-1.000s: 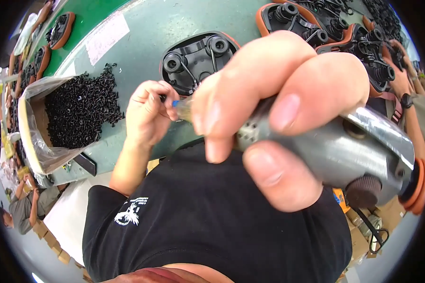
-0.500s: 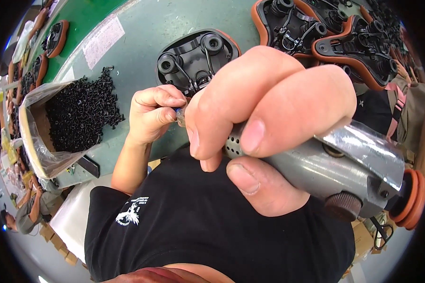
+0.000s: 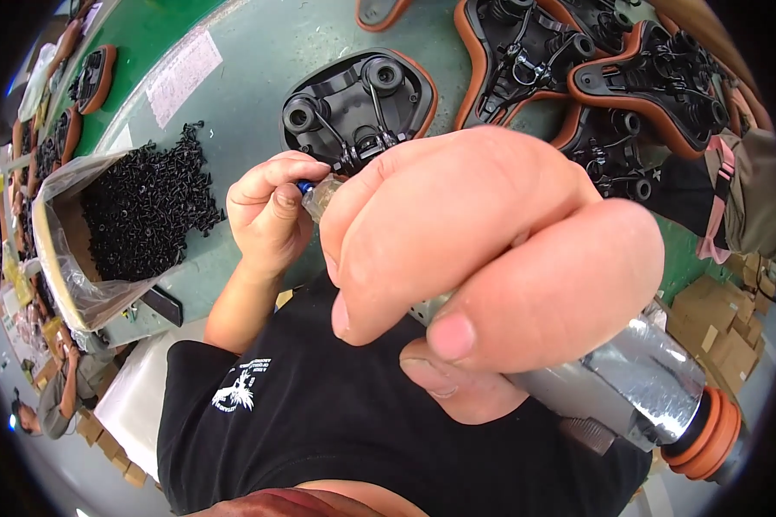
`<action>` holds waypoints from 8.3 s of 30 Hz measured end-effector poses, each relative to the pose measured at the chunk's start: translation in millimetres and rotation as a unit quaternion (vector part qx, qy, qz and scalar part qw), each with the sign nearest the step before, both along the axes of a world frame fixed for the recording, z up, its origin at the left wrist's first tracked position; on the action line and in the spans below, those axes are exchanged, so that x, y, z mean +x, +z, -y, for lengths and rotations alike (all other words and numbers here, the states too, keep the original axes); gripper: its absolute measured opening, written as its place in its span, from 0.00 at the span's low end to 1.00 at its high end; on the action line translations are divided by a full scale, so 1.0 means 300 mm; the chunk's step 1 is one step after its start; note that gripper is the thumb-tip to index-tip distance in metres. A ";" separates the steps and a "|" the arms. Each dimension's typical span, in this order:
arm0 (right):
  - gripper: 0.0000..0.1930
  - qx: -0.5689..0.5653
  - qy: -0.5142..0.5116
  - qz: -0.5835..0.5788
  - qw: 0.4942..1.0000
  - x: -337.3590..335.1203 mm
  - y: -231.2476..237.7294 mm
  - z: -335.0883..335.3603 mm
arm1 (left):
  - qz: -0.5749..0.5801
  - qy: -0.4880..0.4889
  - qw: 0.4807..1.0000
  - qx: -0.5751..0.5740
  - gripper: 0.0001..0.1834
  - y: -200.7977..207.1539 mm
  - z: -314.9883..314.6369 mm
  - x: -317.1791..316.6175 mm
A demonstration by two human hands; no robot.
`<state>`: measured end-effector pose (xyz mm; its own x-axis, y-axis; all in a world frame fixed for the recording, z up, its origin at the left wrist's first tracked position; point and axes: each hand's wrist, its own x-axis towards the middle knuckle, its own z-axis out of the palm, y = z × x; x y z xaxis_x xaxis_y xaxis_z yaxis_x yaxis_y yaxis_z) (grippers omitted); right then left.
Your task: Assembling bicycle seats by attaching components with an air-powered screwdriver.
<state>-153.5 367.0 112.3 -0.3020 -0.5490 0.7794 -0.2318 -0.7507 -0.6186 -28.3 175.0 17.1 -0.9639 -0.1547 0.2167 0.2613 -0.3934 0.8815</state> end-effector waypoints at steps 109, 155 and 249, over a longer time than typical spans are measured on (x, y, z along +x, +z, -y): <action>0.18 0.234 -0.153 -0.104 0.955 -0.092 -0.069 0.068 | -0.085 -0.120 0.926 -0.349 0.19 -0.178 0.138 -0.424; 0.10 0.477 -0.023 0.346 0.807 -0.096 -0.300 0.068 | 0.220 0.249 0.606 -0.723 0.08 -0.170 0.610 0.162; 0.15 0.180 0.019 -0.047 0.982 0.044 -0.012 0.238 | 0.029 0.237 0.902 -0.361 0.22 -0.149 0.166 0.135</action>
